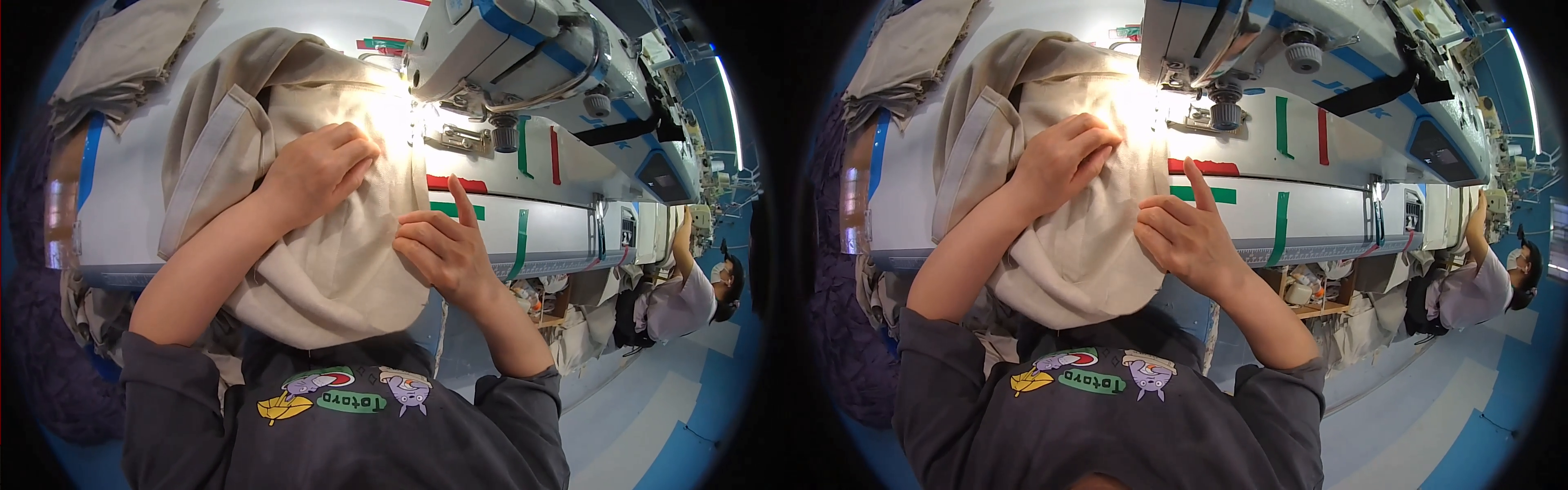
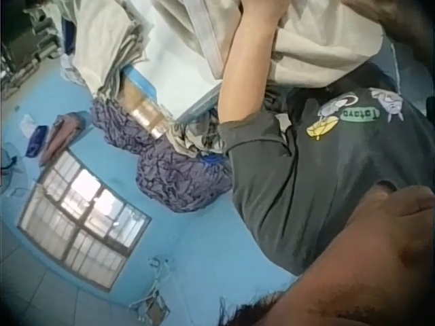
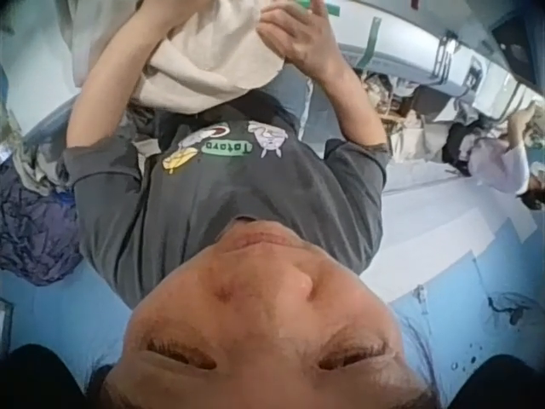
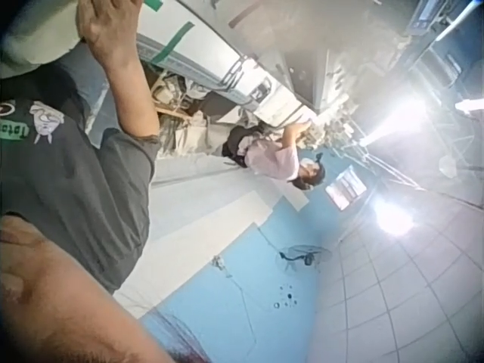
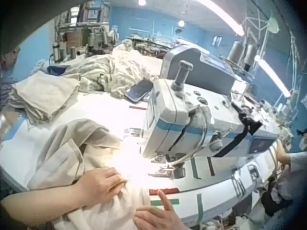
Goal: The recorder uses an industrial sewing machine to join pieces of tan-colored fabric.
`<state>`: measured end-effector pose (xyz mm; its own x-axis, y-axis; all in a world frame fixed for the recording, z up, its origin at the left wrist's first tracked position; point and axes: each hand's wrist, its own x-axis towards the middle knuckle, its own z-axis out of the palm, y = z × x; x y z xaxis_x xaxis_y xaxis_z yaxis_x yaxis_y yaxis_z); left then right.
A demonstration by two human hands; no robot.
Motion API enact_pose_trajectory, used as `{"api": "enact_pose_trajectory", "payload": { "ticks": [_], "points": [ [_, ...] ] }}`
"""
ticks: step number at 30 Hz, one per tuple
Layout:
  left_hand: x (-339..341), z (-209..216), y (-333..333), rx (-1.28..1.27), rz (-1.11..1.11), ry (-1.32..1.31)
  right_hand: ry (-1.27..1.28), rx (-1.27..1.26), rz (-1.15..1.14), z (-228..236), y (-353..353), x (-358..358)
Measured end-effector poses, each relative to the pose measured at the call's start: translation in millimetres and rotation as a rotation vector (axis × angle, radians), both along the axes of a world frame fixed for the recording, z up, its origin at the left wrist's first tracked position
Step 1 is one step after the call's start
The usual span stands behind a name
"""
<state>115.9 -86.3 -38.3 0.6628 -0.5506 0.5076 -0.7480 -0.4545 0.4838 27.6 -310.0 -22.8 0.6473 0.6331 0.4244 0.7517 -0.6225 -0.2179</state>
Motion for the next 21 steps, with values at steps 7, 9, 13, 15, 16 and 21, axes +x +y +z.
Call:
{"api": "enact_pose_trajectory", "payload": {
  "ticks": [7,9,13,15,16,21],
  "points": [
    [16,-2,-4,0.02,0.045,0.023,0.014,-0.018,-0.008,3,-1,5],
    [20,-2,-4,0.023,0.045,0.031,0.001,-0.042,-0.017,4,0,6],
    [28,-5,-3,0.007,0.055,0.003,0.038,-0.06,-0.027,7,0,12],
    [30,-4,-3,-0.003,0.06,-0.003,0.04,-0.068,-0.029,6,1,13],
    [29,-3,-3,0.01,0.065,0.019,0.041,-0.069,-0.027,6,1,14],
    [37,-5,-5,0.013,0.061,0.036,0.01,-0.082,-0.038,7,1,19]
  ]
}}
